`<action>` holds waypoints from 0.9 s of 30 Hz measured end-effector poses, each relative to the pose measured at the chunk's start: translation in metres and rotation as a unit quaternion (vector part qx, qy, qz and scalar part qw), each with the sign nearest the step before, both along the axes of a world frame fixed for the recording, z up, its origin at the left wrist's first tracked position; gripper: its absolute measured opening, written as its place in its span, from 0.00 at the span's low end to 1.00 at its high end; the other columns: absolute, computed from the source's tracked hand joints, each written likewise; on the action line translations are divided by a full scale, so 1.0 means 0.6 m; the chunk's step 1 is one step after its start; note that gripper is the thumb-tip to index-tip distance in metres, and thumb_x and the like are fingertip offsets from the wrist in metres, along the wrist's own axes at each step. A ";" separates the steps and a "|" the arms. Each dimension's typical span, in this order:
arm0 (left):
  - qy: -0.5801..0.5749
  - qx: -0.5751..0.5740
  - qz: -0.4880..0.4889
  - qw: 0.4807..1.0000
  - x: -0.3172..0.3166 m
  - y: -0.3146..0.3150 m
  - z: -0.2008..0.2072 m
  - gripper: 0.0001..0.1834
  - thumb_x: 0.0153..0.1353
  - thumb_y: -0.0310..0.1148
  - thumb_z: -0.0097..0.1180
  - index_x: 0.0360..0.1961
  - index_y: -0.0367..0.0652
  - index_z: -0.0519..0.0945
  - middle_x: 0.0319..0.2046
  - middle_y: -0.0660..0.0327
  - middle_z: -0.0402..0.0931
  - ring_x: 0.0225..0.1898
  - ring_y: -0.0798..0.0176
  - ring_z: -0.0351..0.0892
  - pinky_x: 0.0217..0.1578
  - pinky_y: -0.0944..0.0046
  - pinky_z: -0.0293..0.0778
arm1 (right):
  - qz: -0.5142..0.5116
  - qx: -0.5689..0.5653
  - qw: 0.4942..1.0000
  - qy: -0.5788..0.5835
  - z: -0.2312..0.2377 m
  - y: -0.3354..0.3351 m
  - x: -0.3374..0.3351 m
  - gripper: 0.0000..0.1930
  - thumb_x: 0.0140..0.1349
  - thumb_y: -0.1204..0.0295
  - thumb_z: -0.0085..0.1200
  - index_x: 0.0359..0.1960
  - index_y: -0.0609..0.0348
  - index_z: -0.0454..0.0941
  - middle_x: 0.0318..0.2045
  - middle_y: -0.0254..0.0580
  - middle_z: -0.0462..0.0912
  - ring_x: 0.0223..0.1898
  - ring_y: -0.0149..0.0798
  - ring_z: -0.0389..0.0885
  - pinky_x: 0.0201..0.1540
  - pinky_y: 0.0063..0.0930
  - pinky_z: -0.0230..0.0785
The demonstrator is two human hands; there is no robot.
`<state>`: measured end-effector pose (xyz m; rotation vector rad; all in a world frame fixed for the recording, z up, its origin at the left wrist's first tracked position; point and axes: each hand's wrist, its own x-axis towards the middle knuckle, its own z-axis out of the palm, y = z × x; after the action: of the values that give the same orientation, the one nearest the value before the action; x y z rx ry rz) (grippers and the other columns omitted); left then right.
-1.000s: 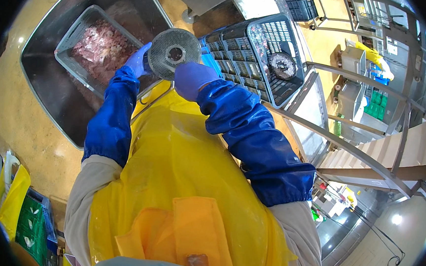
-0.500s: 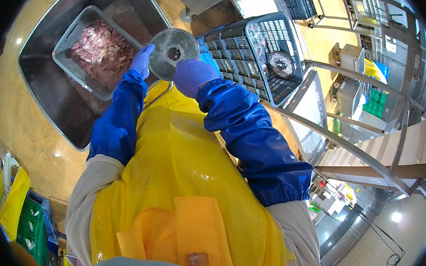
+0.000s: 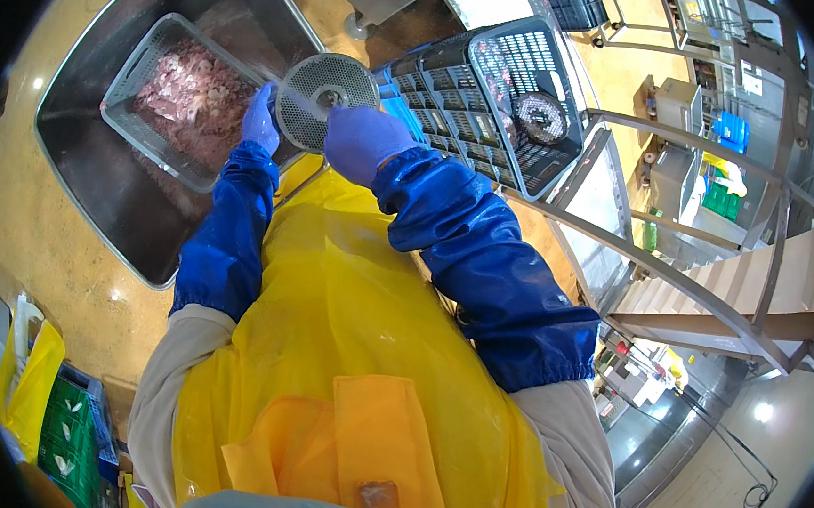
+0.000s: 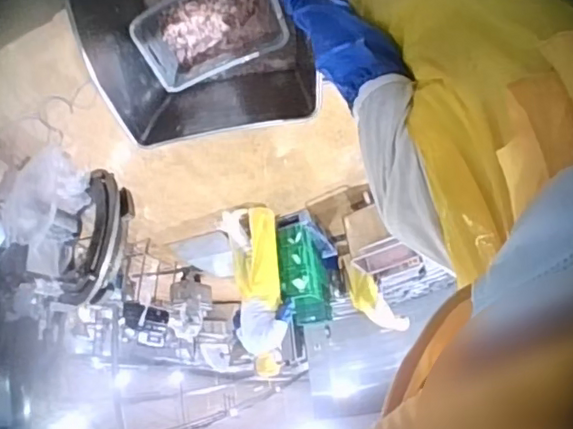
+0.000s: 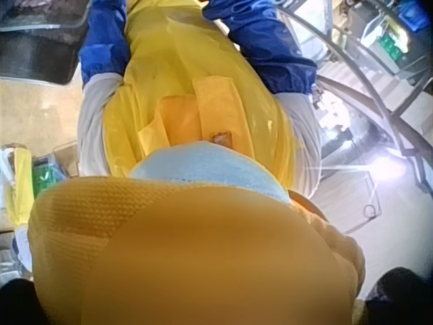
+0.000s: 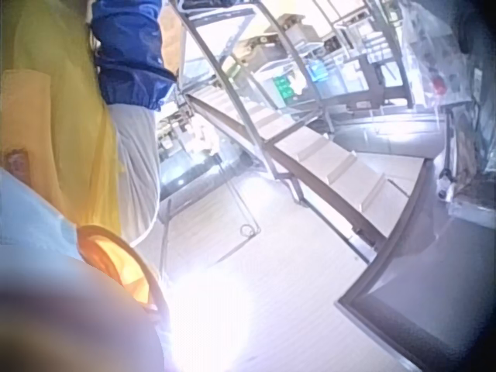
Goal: The person cleans a meat grinder component using a blue hose and their gloved hands. They rinse the metal part, remove stuck meat residue, and place it into a metal bin. The task is performed in a commercial kitchen with stainless steel equipment.
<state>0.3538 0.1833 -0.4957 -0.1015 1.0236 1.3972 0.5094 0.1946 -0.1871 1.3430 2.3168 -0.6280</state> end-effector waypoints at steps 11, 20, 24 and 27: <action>-0.126 -0.069 -0.345 0.928 -0.053 0.028 0.091 0.28 0.69 0.53 0.47 0.63 0.46 0.72 0.56 0.57 0.76 0.54 0.58 0.77 0.55 0.52 0.74 | 0.050 -0.043 0.996 -0.056 0.039 0.010 -0.010 0.12 0.62 0.68 0.46 0.40 0.60 0.78 0.32 0.54 0.84 0.35 0.54 0.84 0.39 0.47 0.77; -0.207 -0.051 -0.210 0.954 -0.012 -0.031 0.048 0.30 0.68 0.55 0.49 0.62 0.46 0.72 0.56 0.57 0.77 0.53 0.55 0.78 0.56 0.49 0.73 | 0.044 -0.086 0.993 -0.072 0.003 -0.013 0.041 0.12 0.62 0.67 0.47 0.40 0.56 0.80 0.35 0.54 0.84 0.37 0.56 0.84 0.43 0.48 0.76; -0.168 -0.103 -0.277 0.940 -0.026 -0.029 0.054 0.35 0.64 0.62 0.51 0.62 0.47 0.73 0.54 0.55 0.77 0.52 0.55 0.79 0.54 0.51 0.74 | 0.011 -0.075 0.995 -0.066 0.003 -0.014 0.047 0.12 0.63 0.66 0.46 0.40 0.56 0.79 0.34 0.54 0.84 0.37 0.56 0.83 0.42 0.50 0.75; -0.057 -0.165 -0.370 0.913 -0.033 -0.011 0.097 0.38 0.60 0.66 0.52 0.60 0.48 0.74 0.51 0.56 0.80 0.49 0.57 0.80 0.51 0.54 0.76 | 0.010 -0.063 0.997 -0.048 -0.003 -0.028 0.041 0.12 0.63 0.65 0.46 0.40 0.57 0.77 0.32 0.54 0.84 0.35 0.57 0.83 0.40 0.50 0.76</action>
<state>0.3339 0.1770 -0.4374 -0.0346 1.0406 0.5178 0.5342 0.1777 -0.1889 1.2634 2.1741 -0.6748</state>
